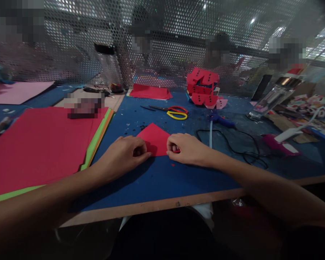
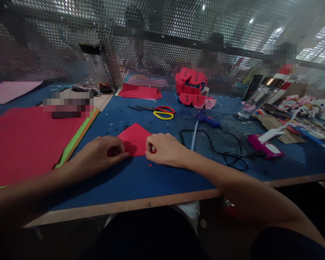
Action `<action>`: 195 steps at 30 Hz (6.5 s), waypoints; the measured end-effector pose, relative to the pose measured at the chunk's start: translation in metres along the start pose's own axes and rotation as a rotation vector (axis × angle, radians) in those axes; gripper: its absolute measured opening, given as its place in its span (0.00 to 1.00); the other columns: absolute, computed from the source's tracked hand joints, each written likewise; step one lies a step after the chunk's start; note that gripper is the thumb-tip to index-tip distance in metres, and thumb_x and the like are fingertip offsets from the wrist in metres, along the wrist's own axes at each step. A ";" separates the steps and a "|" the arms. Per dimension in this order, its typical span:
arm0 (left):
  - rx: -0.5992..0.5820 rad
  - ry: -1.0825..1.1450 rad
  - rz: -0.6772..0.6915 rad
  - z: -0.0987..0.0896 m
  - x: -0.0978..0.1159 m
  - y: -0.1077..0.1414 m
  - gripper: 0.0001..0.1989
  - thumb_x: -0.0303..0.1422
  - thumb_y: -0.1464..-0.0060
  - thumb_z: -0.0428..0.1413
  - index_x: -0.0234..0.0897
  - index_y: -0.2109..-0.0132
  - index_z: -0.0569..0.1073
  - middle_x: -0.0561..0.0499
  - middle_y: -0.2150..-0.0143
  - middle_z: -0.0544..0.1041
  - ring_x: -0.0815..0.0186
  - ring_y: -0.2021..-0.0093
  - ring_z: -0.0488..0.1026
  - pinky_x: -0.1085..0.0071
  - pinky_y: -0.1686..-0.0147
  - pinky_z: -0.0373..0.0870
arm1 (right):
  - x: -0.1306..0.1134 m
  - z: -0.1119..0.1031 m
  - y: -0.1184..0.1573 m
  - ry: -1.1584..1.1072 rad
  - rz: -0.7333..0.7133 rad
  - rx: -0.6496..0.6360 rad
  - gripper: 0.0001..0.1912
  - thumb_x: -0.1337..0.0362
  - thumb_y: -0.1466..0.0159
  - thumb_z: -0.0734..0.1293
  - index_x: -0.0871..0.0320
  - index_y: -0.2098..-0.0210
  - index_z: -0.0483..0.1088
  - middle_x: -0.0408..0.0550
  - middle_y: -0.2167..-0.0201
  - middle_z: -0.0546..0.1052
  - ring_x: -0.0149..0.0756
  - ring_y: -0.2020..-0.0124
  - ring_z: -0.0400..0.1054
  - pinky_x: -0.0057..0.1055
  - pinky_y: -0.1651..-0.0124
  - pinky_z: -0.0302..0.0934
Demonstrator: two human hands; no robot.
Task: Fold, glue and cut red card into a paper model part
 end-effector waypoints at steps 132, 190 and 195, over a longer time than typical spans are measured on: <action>0.061 -0.043 0.130 0.003 0.030 -0.001 0.05 0.32 0.40 0.56 0.39 0.65 0.73 0.50 0.65 0.76 0.62 0.63 0.71 0.65 0.60 0.63 | -0.012 0.007 0.006 -0.001 -0.226 0.086 0.06 0.62 0.30 0.69 0.57 0.63 0.72 0.46 0.62 0.77 0.36 0.59 0.67 0.34 0.55 0.53; 0.102 -0.180 -0.086 -0.012 0.010 0.026 0.06 0.34 0.40 0.54 0.39 0.64 0.72 0.48 0.61 0.75 0.56 0.56 0.70 0.61 0.55 0.65 | -0.007 0.012 0.006 -0.019 -0.185 0.099 0.07 0.61 0.31 0.69 0.56 0.64 0.70 0.46 0.63 0.75 0.38 0.59 0.64 0.34 0.55 0.52; 0.119 -0.193 -0.089 -0.015 0.006 0.029 0.05 0.34 0.41 0.55 0.40 0.64 0.72 0.49 0.62 0.75 0.56 0.57 0.70 0.61 0.57 0.65 | -0.008 0.012 0.006 -0.014 -0.191 0.103 0.07 0.61 0.31 0.69 0.56 0.64 0.70 0.46 0.63 0.75 0.38 0.60 0.64 0.34 0.56 0.52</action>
Point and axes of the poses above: each hand's wrist, its own y-axis away from the middle knuckle, its own z-axis out of the palm, x = y × z, the point moved 10 cm from there along -y, towards the middle knuckle
